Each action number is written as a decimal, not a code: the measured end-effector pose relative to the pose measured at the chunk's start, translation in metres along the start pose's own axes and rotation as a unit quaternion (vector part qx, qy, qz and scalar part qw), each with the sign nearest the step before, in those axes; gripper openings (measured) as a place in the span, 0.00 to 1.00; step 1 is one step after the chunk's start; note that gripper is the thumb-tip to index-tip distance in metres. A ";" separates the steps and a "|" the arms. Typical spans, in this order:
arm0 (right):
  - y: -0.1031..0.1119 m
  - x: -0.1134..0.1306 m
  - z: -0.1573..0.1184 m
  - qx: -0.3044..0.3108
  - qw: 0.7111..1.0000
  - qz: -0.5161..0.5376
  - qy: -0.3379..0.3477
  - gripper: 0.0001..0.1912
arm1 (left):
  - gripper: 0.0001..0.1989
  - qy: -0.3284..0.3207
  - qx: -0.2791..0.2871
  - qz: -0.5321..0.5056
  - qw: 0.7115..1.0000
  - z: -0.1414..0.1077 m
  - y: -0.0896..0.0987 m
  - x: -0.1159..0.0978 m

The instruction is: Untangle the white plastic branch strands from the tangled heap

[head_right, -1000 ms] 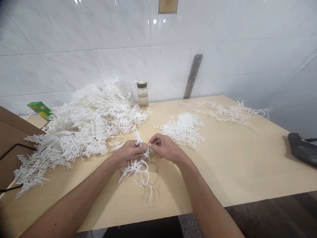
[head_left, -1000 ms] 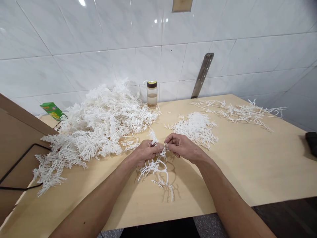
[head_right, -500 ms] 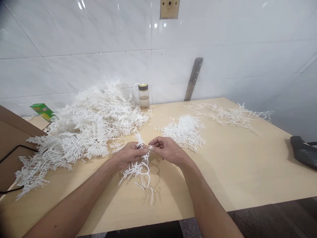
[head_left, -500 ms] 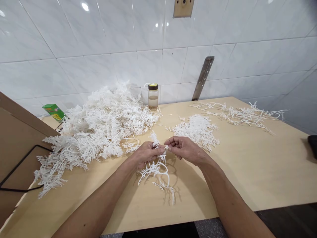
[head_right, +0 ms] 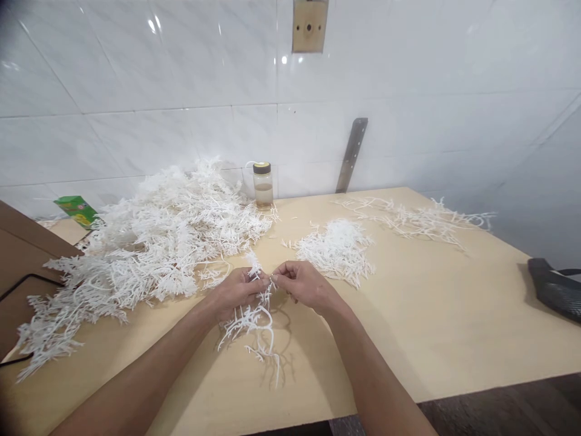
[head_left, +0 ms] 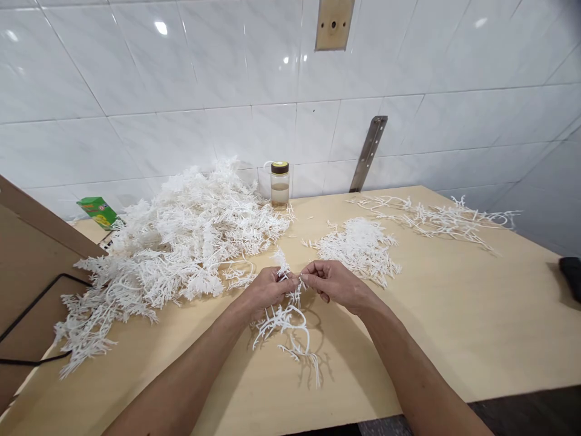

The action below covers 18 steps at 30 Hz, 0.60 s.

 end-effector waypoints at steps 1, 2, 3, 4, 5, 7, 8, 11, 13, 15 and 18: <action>0.001 0.000 0.000 -0.003 1.000 -0.007 0.004 0.15 | 0.19 0.000 -0.001 -0.001 1.000 0.000 0.000 0.000; 0.002 -0.001 0.000 -0.006 1.000 -0.017 0.009 0.15 | 0.20 0.002 -0.002 -0.002 1.000 -0.001 -0.001 -0.001; 0.003 0.000 0.000 -0.009 0.999 -0.030 0.014 0.15 | 0.20 0.005 -0.003 -0.005 1.000 -0.001 -0.001 -0.002; 0.003 0.000 0.000 -0.013 0.999 -0.044 0.020 0.15 | 0.20 0.008 -0.002 -0.008 1.000 -0.002 -0.002 -0.002; 0.004 0.002 -0.001 -0.017 0.998 -0.060 0.029 0.14 | 0.20 0.011 0.001 -0.012 1.000 -0.002 -0.002 -0.003; 0.002 0.006 -0.002 -0.028 0.994 -0.096 0.054 0.13 | 0.21 0.014 0.010 -0.023 1.000 -0.003 -0.004 -0.004; 0.001 0.009 -0.002 -0.038 0.990 -0.114 0.067 0.12 | 0.21 0.015 0.014 -0.029 0.999 -0.003 -0.004 -0.004; -0.004 0.014 -0.002 -0.077 0.976 -0.179 0.096 0.09 | 0.21 0.022 0.024 -0.048 0.998 -0.004 -0.006 -0.004; -0.005 0.014 0.000 -0.116 0.954 -0.253 0.107 0.08 | 0.21 0.033 0.029 -0.051 0.998 -0.005 -0.007 -0.002; 0.000 0.012 0.001 -0.178 0.920 -0.332 0.110 0.08 | 0.21 0.039 0.033 -0.053 0.997 -0.005 -0.008 0.000; 0.018 0.006 -0.001 -0.285 0.880 -0.368 0.094 0.06 | 0.21 0.008 0.017 -0.049 0.999 -0.002 -0.007 0.000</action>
Point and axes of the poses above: each hand's wrist, its own z-axis towards the middle knuckle, its own y-axis out of the back of the hand, x = y × z, the point moved 4 cm from there along z, towards the middle knuckle, and after that the axes turned 3 degrees about -z, right-handed, at the moved point
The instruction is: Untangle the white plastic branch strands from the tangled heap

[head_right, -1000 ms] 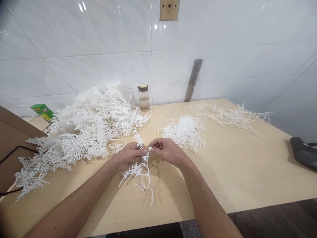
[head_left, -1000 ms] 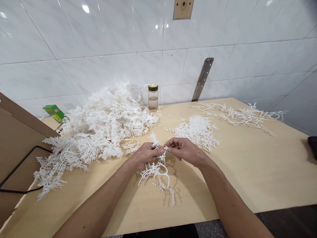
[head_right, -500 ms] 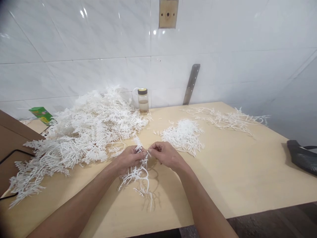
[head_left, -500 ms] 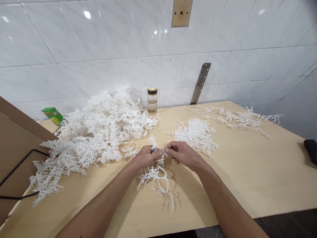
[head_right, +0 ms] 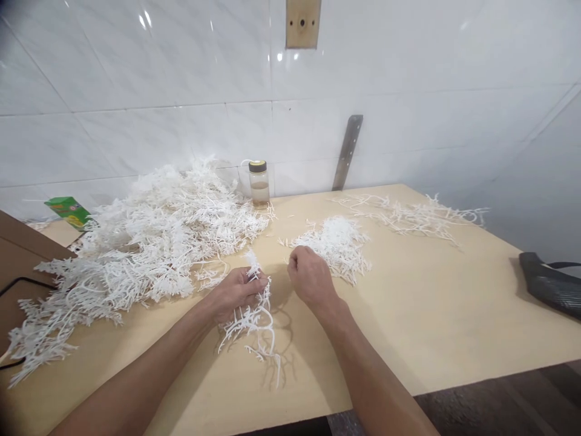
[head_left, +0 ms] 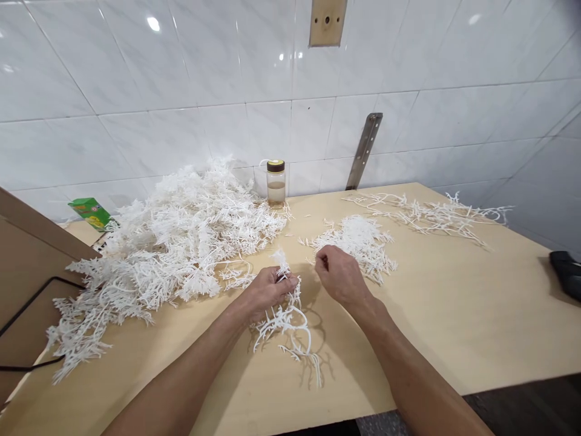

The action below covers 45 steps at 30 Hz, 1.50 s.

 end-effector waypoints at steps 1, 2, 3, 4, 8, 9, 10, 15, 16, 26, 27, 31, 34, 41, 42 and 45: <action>0.003 -0.006 0.000 -0.022 1.000 0.007 -0.022 0.04 | 0.21 -0.015 -0.010 0.005 1.000 0.001 0.001 0.000; 0.006 -0.011 0.000 -0.032 0.998 0.029 -0.046 0.04 | 0.21 -0.026 -0.019 0.009 0.999 0.002 0.002 0.000; 0.008 -0.014 0.000 -0.025 0.995 0.065 -0.071 0.07 | 0.21 -0.031 -0.026 0.012 0.999 0.003 0.003 0.000; 0.007 -0.015 -0.001 0.006 0.989 0.113 -0.090 0.09 | 0.21 -0.033 -0.030 0.012 0.999 0.003 0.004 0.001; -0.007 0.004 -0.008 0.207 0.936 0.273 -0.076 0.17 | 0.20 -0.042 -0.035 0.012 0.998 0.006 0.006 0.003; -0.008 0.010 -0.009 0.227 0.931 0.278 -0.062 0.17 | 0.20 -0.043 -0.038 0.015 0.998 0.006 0.007 0.003; -0.009 0.013 -0.009 0.231 0.932 0.275 -0.053 0.17 | 0.20 -0.043 -0.042 0.016 0.998 0.006 0.007 0.004; -0.009 0.019 -0.008 0.209 0.942 0.259 -0.036 0.17 | 0.19 -0.029 -0.052 0.011 0.998 0.005 0.006 0.004; -0.009 0.018 -0.008 0.209 0.941 0.263 -0.035 0.17 | 0.19 -0.025 -0.053 0.011 0.998 0.005 0.005 0.004; -0.008 0.021 -0.009 0.198 0.950 0.240 -0.022 0.13 | 0.21 -0.026 -0.053 0.015 0.998 0.002 0.001 -0.001; -0.008 0.022 -0.009 0.198 0.951 0.235 -0.020 0.13 | 0.21 -0.024 -0.049 0.015 0.998 0.002 0.000 -0.001; -0.007 0.022 -0.009 0.202 0.954 0.223 -0.013 0.13 | 0.21 -0.018 -0.033 0.022 0.999 0.002 0.001 -0.001; -0.006 0.020 -0.009 0.204 0.953 0.224 -0.002 0.13 | 0.22 -0.017 -0.021 0.019 0.999 0.003 0.001 0.000; -0.007 0.019 -0.010 0.194 0.958 0.212 0.005 0.12 | 0.22 -0.016 -0.020 0.018 1.000 0.004 0.002 0.002; -0.008 0.022 -0.011 0.183 0.964 0.193 0.009 0.11 | 0.22 -0.016 -0.018 0.022 0.999 0.004 0.002 0.002; -0.013 0.028 -0.010 0.138 0.984 0.105 0.035 0.08 | 0.21 -0.010 -0.018 0.037 0.999 0.003 0.003 0.005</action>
Point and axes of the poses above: each hand's wrist, its own z-axis towards the middle knuckle, its own y-axis out of the back of the hand, x = y × z, the point moved 4 cm from there along z, towards the middle knuckle, and after that the axes turned 3 degrees about -z, right-handed, at the moved point
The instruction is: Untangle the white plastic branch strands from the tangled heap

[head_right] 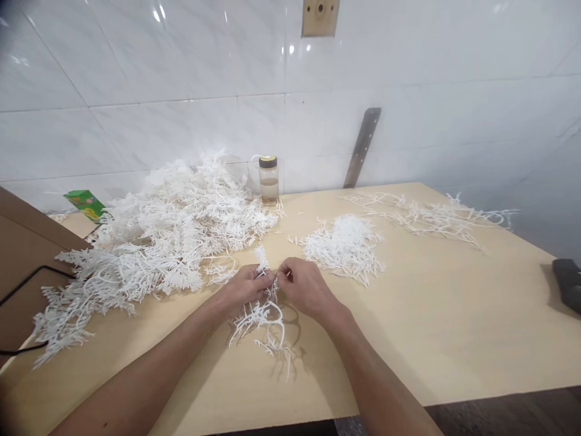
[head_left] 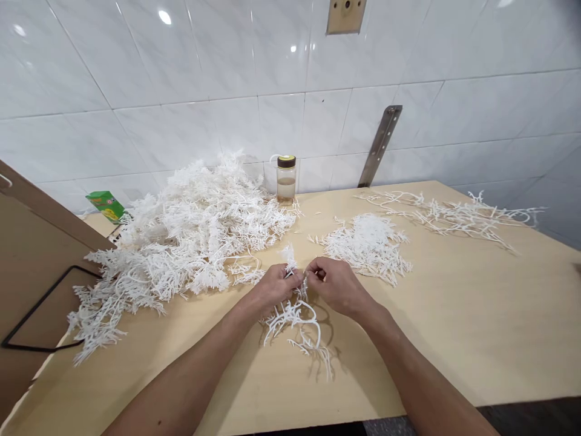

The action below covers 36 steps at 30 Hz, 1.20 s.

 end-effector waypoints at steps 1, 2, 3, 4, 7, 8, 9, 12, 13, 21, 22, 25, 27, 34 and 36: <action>0.000 -0.001 0.001 -0.022 0.999 -0.039 0.005 0.08 | 0.21 0.001 0.003 0.000 1.000 0.000 0.000 0.001; 0.001 -0.004 0.003 -0.049 0.996 -0.078 0.006 0.07 | 0.20 -0.001 0.006 -0.004 1.000 0.000 -0.001 0.001; 0.005 -0.009 0.004 -0.081 0.990 -0.112 0.002 0.07 | 0.20 -0.004 0.005 -0.014 1.000 0.000 -0.001 0.002; 0.010 -0.016 0.005 -0.116 0.984 -0.137 -0.009 0.08 | 0.20 -0.010 0.001 -0.024 1.000 0.001 0.000 0.002; 0.033 -0.037 0.003 -0.208 0.966 -0.139 -0.069 0.05 | 0.21 -0.024 -0.029 -0.042 0.998 0.003 0.002 0.003; 0.039 -0.043 0.001 -0.219 0.964 -0.112 -0.098 0.04 | 0.21 -0.023 -0.038 -0.043 0.998 0.004 0.003 0.003; 0.042 -0.046 0.000 -0.210 0.967 -0.069 -0.124 0.06 | 0.21 -0.023 -0.046 -0.042 0.998 0.004 0.004 0.003; 0.031 -0.039 -0.003 -0.081 0.979 0.113 -0.147 0.14 | 0.21 -0.033 -0.059 -0.038 0.997 0.003 0.005 0.000; 0.023 -0.032 -0.003 -0.026 0.977 0.166 -0.135 0.17 | 0.21 -0.039 -0.061 -0.033 0.997 0.002 0.004 -0.002; -0.007 -0.013 -0.002 0.076 0.969 0.207 -0.112 0.17 | 0.16 -0.048 -0.082 0.026 0.995 0.001 0.004 -0.002; -0.006 -0.013 -0.001 0.068 0.974 0.188 -0.109 0.16 | 0.15 -0.046 -0.087 0.040 0.994 0.002 0.005 -0.001; -0.003 -0.010 -0.002 0.045 0.985 0.146 -0.083 0.13 | 0.15 -0.058 -0.102 0.083 0.990 0.004 0.007 0.002; -0.002 -0.008 -0.003 0.038 0.987 0.137 -0.069 0.12 | 0.17 -0.062 -0.099 0.099 0.988 0.005 0.008 0.002; 0.001 -0.009 -0.003 0.043 0.992 0.100 -0.060 0.12 | 0.19 -0.054 -0.093 0.080 0.991 0.003 0.004 0.001; 0.001 -0.007 -0.003 0.031 0.995 0.076 -0.058 0.11 | 0.18 -0.064 -0.103 0.094 0.988 0.003 0.004 -0.001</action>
Point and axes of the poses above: each hand's wrist, its own z-axis towards the middle knuckle, its own y-axis out of the back of the hand, x = y × z, the point moved 4 cm from there along z, towards the middle knuckle, and after that the axes turned 3 degrees about -z, right-handed, at the moved point
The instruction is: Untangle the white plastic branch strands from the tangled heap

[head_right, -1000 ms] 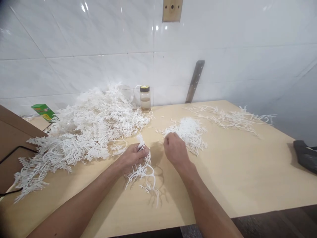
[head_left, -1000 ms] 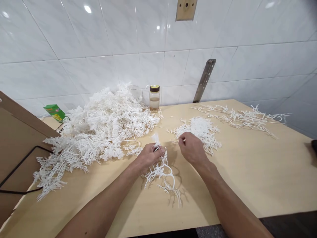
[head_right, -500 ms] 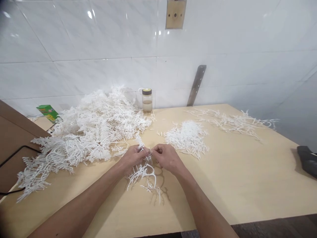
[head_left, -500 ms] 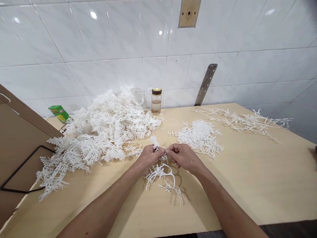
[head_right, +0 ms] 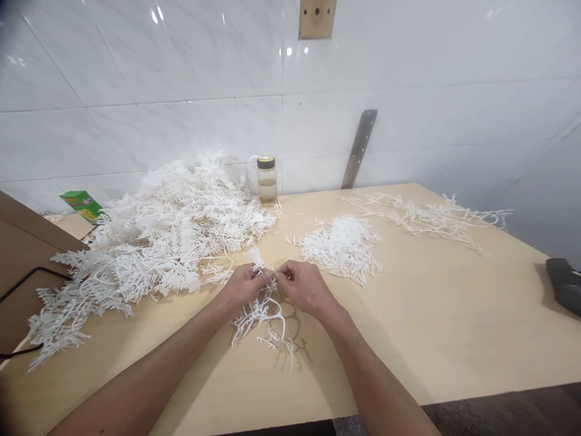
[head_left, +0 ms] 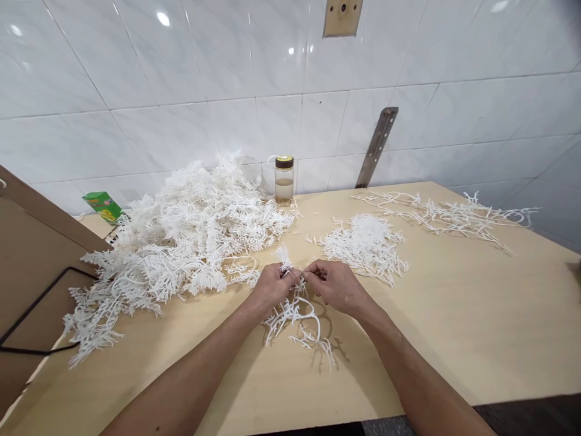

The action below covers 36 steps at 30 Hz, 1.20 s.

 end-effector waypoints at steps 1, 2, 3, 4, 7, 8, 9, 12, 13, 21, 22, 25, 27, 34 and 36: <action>-0.001 0.001 0.000 -0.005 1.000 -0.014 0.000 0.11 | 0.17 -0.009 -0.009 0.014 1.000 0.000 0.000 -0.001; -0.003 0.002 0.000 -0.008 1.000 -0.029 0.000 0.10 | 0.16 -0.020 -0.020 0.032 0.999 0.001 0.001 -0.001; -0.005 0.002 0.000 -0.007 0.999 -0.044 0.000 0.10 | 0.14 -0.032 -0.032 0.053 0.998 0.001 0.002 -0.002; -0.008 0.002 0.000 -0.007 0.998 -0.062 0.002 0.09 | 0.13 -0.042 -0.041 0.075 0.995 0.002 0.002 -0.002; -0.009 -0.004 0.003 -0.041 0.989 -0.144 0.002 0.08 | 0.11 -0.042 -0.033 0.104 0.993 0.003 0.002 0.001; -0.006 -0.008 0.004 -0.063 0.983 -0.173 0.000 0.08 | 0.12 -0.031 -0.021 0.094 0.995 0.004 0.001 0.004; -0.002 -0.012 0.005 -0.089 0.976 -0.197 -0.004 0.08 | 0.13 -0.018 -0.009 0.075 0.997 0.004 0.000 0.006; 0.018 -0.022 0.004 -0.179 0.962 -0.205 -0.023 0.07 | 0.17 0.012 0.002 -0.005 1.000 0.005 0.000 0.013; 0.024 -0.024 0.003 -0.210 0.958 -0.193 -0.033 0.07 | 0.17 0.017 0.000 -0.028 0.999 0.006 0.000 0.014; 0.018 -0.021 0.004 -0.153 0.986 -0.063 -0.029 0.11 | 0.18 0.030 -0.021 -0.096 0.995 0.005 0.002 0.009; 0.018 -0.021 0.004 -0.164 0.984 -0.067 -0.026 0.10 | 0.18 0.033 -0.021 -0.099 0.994 0.005 0.002 0.009; 0.023 -0.024 0.004 -0.204 0.975 -0.084 -0.036 0.10 | 0.19 0.034 -0.017 -0.108 0.993 0.004 0.001 0.008; 0.027 -0.023 0.002 -0.220 0.971 -0.083 -0.035 0.12 | 0.19 0.035 -0.012 -0.112 0.993 0.003 0.000 0.006; 0.002 0.000 0.001 -0.016 0.999 0.028 -0.007 0.13 | 0.18 0.028 -0.014 -0.105 0.994 0.001 0.000 0.000; -0.003 0.004 0.000 -0.007 1.000 0.018 -0.010 0.12 | 0.18 0.027 -0.014 -0.100 0.995 0.002 0.001 0.002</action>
Point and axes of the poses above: each hand's wrist, its own z-axis towards the middle knuckle, its own y-axis out of the back of the hand, x = y × z, the point moved 4 cm from there along z, towards the middle knuckle, and after that the axes turned 3 degrees about -z, right-handed, at the moved point
